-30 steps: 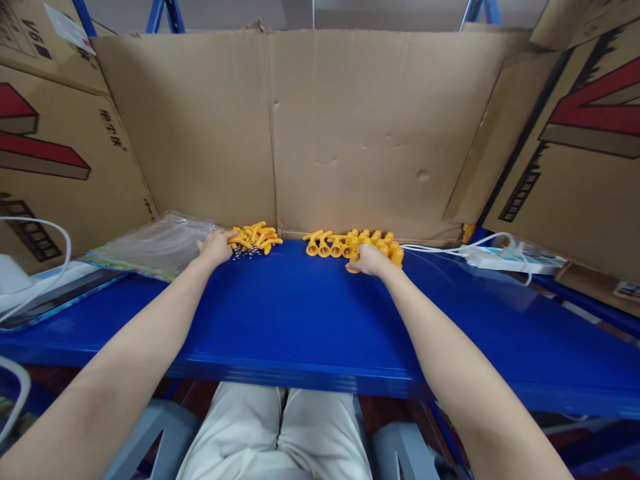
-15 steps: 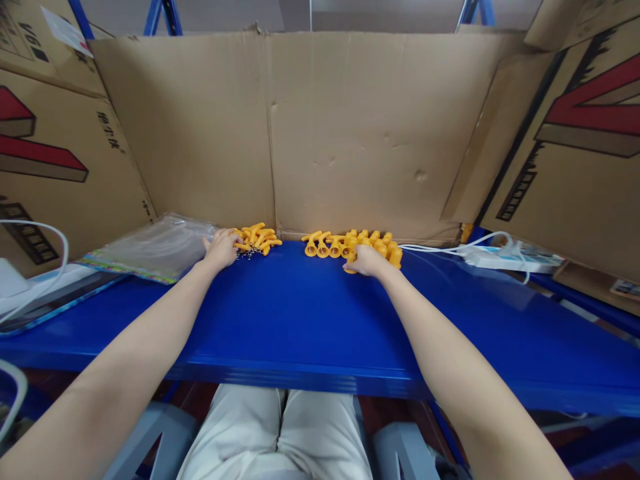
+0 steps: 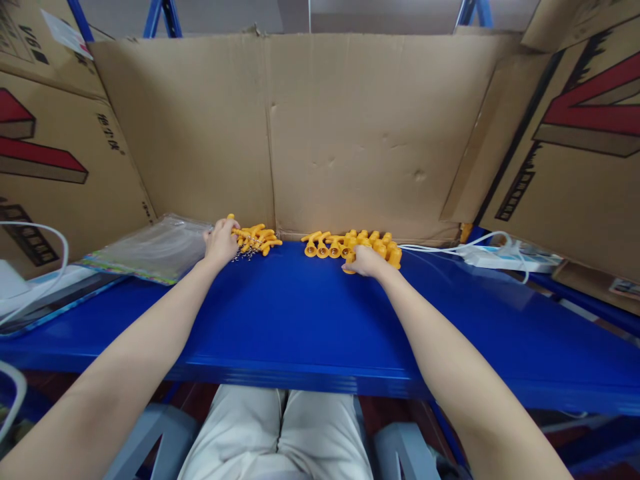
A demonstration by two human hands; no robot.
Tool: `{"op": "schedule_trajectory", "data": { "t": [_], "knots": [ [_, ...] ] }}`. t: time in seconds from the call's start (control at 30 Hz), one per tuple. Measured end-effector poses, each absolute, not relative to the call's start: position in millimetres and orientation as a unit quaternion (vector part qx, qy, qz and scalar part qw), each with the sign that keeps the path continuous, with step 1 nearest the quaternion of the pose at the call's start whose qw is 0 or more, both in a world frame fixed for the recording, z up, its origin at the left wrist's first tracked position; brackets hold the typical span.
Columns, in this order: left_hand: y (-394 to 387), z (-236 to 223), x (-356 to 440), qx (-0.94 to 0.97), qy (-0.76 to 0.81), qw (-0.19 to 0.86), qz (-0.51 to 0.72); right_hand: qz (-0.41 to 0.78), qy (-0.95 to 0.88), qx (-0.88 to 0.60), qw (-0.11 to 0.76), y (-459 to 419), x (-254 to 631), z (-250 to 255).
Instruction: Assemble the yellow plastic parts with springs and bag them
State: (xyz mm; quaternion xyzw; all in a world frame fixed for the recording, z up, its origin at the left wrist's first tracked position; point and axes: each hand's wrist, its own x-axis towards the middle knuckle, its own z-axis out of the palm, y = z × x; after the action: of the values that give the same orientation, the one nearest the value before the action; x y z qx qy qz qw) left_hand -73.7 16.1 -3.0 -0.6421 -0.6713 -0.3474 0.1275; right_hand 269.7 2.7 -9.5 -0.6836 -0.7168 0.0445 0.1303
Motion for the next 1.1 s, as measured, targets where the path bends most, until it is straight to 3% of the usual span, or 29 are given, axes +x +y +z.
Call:
{"op": "schedule_trajectory", "data": {
  "t": [0.3, 0.77, 0.9, 1.1],
  "knots": [
    [10.4, 3.5, -56.6, -0.681, -0.622, 0.139, -0.360, 0.063, -0.710, -0.683, 0.160, -1.8, 247.7, -10.8],
    [17.1, -9.3, -43.1, -0.781, -0.522, 0.076, -0.335, 0.113, -0.687, -0.702, 0.150, 6.6, 227.0, -8.9],
    [17.1, -11.3, -38.7, -0.805, -0.493, 0.056, -0.325, 0.068, -0.690, -0.697, 0.185, 6.3, 226.8, -19.0],
    [10.7, -8.4, -33.0, -0.812, -0.499, 0.047, -0.298, -0.045, -0.721, -0.670, 0.171, -0.6, 222.4, -20.9]
  ]
}}
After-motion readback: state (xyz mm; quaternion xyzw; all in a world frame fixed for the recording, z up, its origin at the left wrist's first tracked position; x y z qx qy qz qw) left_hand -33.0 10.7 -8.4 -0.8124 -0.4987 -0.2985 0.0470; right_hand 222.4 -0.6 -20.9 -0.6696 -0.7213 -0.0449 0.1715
